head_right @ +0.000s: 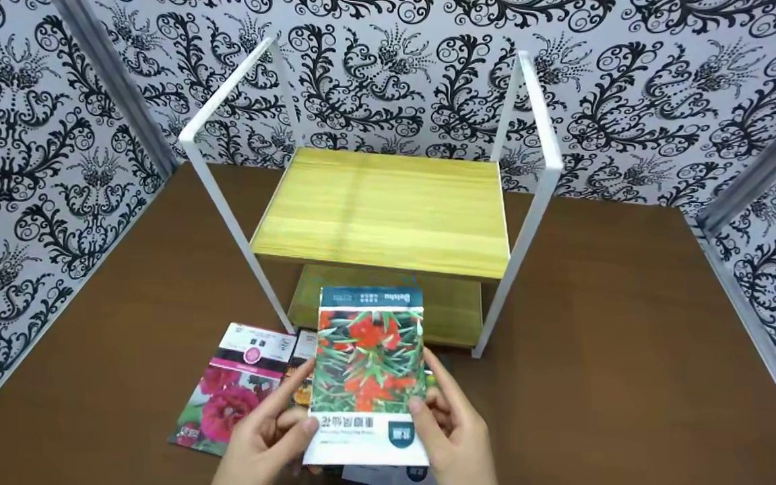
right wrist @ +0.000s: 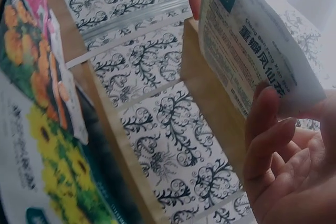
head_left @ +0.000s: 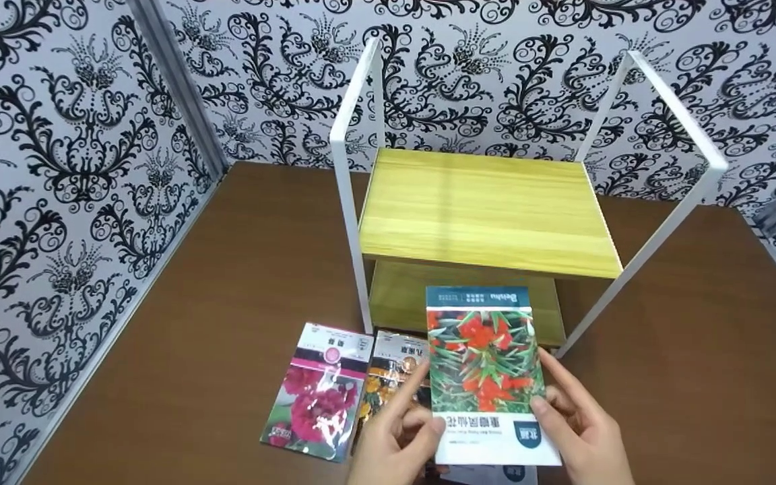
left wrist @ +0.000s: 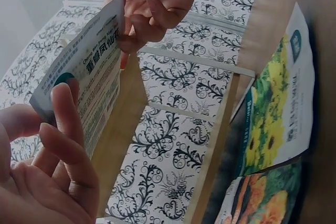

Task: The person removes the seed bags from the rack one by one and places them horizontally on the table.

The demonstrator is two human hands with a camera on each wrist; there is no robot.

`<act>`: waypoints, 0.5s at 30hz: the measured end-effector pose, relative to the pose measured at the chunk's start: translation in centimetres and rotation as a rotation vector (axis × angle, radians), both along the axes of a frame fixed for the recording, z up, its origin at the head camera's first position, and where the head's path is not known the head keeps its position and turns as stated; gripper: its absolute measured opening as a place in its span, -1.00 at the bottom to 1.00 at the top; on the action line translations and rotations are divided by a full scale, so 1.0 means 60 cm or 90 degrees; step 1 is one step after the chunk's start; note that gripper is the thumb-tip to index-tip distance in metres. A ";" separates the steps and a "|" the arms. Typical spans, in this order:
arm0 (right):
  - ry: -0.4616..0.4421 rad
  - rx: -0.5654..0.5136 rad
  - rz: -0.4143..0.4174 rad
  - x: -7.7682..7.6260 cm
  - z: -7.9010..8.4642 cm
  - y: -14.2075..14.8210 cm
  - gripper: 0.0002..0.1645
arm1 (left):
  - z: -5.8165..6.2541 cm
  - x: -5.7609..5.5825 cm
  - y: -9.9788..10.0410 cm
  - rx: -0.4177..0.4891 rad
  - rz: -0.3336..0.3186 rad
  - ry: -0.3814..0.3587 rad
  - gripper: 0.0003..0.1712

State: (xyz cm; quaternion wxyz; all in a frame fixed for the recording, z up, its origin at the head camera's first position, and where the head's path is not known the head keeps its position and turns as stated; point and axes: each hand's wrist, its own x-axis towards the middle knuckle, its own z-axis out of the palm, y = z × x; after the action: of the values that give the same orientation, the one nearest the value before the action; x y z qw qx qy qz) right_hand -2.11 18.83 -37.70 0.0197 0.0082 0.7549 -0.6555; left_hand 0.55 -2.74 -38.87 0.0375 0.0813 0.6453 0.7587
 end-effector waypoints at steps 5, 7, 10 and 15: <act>-0.042 0.012 -0.048 0.000 -0.018 0.014 -0.38 | -0.015 -0.004 0.011 -0.009 -0.034 -0.027 -0.29; -0.068 0.017 -0.057 0.000 -0.025 0.021 -0.36 | -0.021 -0.006 0.017 -0.011 -0.041 -0.054 -0.29; -0.109 0.033 -0.069 -0.001 -0.034 0.030 -0.33 | -0.030 -0.011 0.026 -0.032 -0.037 -0.071 -0.29; -0.103 0.031 -0.088 -0.001 -0.053 0.048 -0.35 | -0.047 -0.018 0.044 -0.075 -0.032 -0.080 -0.27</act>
State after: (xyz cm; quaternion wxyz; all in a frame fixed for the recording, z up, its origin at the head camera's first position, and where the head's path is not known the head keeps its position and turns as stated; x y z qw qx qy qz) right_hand -2.15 21.70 -40.88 0.0348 0.1135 0.7641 -0.6341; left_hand -0.53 -0.11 -41.66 0.1013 0.0473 0.6828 0.7220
